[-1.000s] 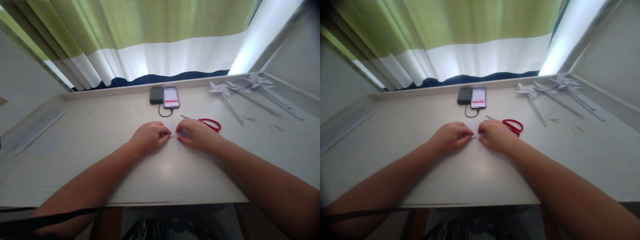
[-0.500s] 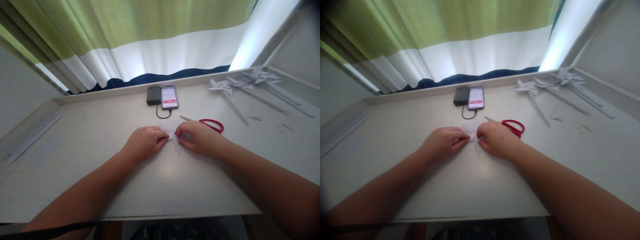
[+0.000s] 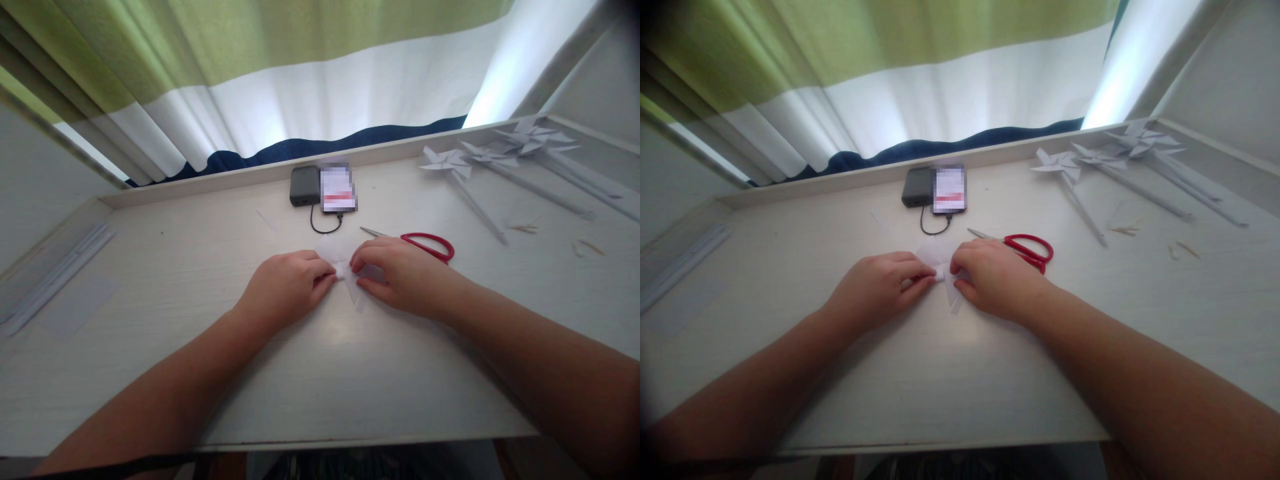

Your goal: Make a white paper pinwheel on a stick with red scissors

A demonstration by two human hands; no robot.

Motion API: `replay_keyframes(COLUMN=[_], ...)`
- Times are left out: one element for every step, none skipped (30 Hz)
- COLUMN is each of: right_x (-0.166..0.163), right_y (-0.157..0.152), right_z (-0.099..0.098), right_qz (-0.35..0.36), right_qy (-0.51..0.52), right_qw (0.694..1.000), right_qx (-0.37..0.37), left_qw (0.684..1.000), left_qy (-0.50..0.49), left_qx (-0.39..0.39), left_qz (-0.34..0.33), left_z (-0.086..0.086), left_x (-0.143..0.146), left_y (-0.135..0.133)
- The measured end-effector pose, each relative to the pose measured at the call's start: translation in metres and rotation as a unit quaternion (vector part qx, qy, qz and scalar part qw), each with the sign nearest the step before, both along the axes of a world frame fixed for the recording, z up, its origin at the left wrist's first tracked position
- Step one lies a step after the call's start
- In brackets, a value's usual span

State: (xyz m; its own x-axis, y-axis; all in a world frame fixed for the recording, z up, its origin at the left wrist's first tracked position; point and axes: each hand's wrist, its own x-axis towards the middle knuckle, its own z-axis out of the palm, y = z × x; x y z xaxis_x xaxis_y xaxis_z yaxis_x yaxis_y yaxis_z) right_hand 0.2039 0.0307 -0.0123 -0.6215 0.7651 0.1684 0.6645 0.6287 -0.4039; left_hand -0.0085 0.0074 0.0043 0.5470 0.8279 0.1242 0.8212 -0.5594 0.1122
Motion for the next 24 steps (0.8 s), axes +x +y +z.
replay_keyframes(right_x=[0.0,0.0,0.0001,0.0001,0.0001,0.0001,0.0001,0.0001,0.0,-0.0001,-0.0002,-0.0004,-0.0007,-0.001,-0.0013,-0.0017,-0.002,-0.0023,-0.0026,-0.0028,-0.0029,-0.0031,-0.0033,-0.0035], right_y=[0.0003,0.0005,0.0007,0.0009,0.001,0.001,0.0009,0.0008,0.0006,0.0004,0.0002,-0.0001,-0.0003,-0.0005,-0.0006,-0.0007,-0.0007,-0.0007,-0.0007,-0.0007,-0.0008,-0.0011,-0.0017,-0.0024], right_z=[0.0,0.0,0.0001,0.0003,0.0005,0.0007,0.001,0.0013,0.0016,0.002,0.0023,0.0027,0.0031,0.0035,0.004,0.0044,0.0048,0.0051,0.0054,0.0055,0.0055,0.0053,0.0051,0.0049], right_qz=[0.003,0.006,0.009,0.012,0.016,0.018,0.019,0.021,0.021,0.021,0.021,0.021,0.021,0.021,0.021,0.021,0.02,0.019,0.019,0.019,0.02,0.022,0.025,0.026], right_qy=[-0.001,-0.002,-0.003,-0.003,-0.003,-0.003,-0.003,-0.003,-0.003,-0.003,-0.003,-0.003,-0.003,-0.004,-0.005,-0.006,-0.008,-0.009,-0.01,-0.01,-0.009,-0.008,-0.006,-0.005], right_qw=[1.0,1.0,1.0,1.0,1.0,1.0,1.0,1.0,1.0,1.0,1.0,1.0,1.0,1.0,1.0,1.0,1.0,1.0,1.0,1.0,1.0,1.0,1.0,1.0], right_qx=[0.0,0.001,0.002,0.003,0.003,0.003,0.003,0.004,0.004,0.003,0.002,0.001,-0.001,-0.002,-0.003,-0.004,-0.005,-0.006,-0.008,-0.008,-0.008,-0.007,-0.006,-0.004], left_qw=[1.0,1.0,1.0,1.0,1.0,1.0,1.0,1.0,1.0,1.0,1.0,1.0,1.0,1.0,1.0,1.0,1.0,1.0,1.0,1.0,1.0,1.0,1.0,1.0], left_qy=[0.001,0.003,0.003,0.001,-0.002,-0.005,-0.009,-0.012,-0.015,-0.017,-0.018,-0.02,-0.021,-0.02,-0.019,-0.016,-0.012,-0.009,-0.005,-0.003,-0.001,0.002,0.005,0.009], left_qx=[0.002,0.004,0.004,0.004,0.004,0.003,0.002,0.002,0.002,0.002,0.002,0.002,0.003,0.004,0.005,0.005,0.006,0.007,0.008,0.008,0.009,0.009,0.009,0.007], left_qz=[0.001,0.003,0.005,0.008,0.01,0.012,0.014,0.015,0.015,0.015,0.015,0.015,0.015,0.016,0.018,0.019,0.021,0.023,0.024,0.025,0.025,0.025,0.026,0.027], left_z=[-0.0005,-0.0011,-0.0016,-0.0022,-0.0026,-0.003,-0.0033,-0.0034,-0.0034,-0.0034,-0.0033,-0.0032,-0.0031,-0.0031,-0.003,-0.003,-0.0029,-0.0028,-0.0027,-0.0025,-0.0023,-0.002,-0.0018,-0.0016], left_x=[0.0003,0.0005,0.0008,0.0011,0.0015,0.0018,0.002,0.0022,0.0024,0.0025,0.0026,0.0026,0.0027,0.0028,0.0029,0.0031,0.0034,0.0037,0.004,0.0043,0.0045,0.0048,0.0049,0.005], left_y=[0.0003,0.0006,0.0008,0.0009,0.0011,0.0011,0.0012,0.0013,0.0014,0.0015,0.0016,0.0016,0.0017,0.0016,0.0016,0.0015,0.0013,0.0012,0.001,0.0008,0.0006,0.0003,0.0,-0.0003])
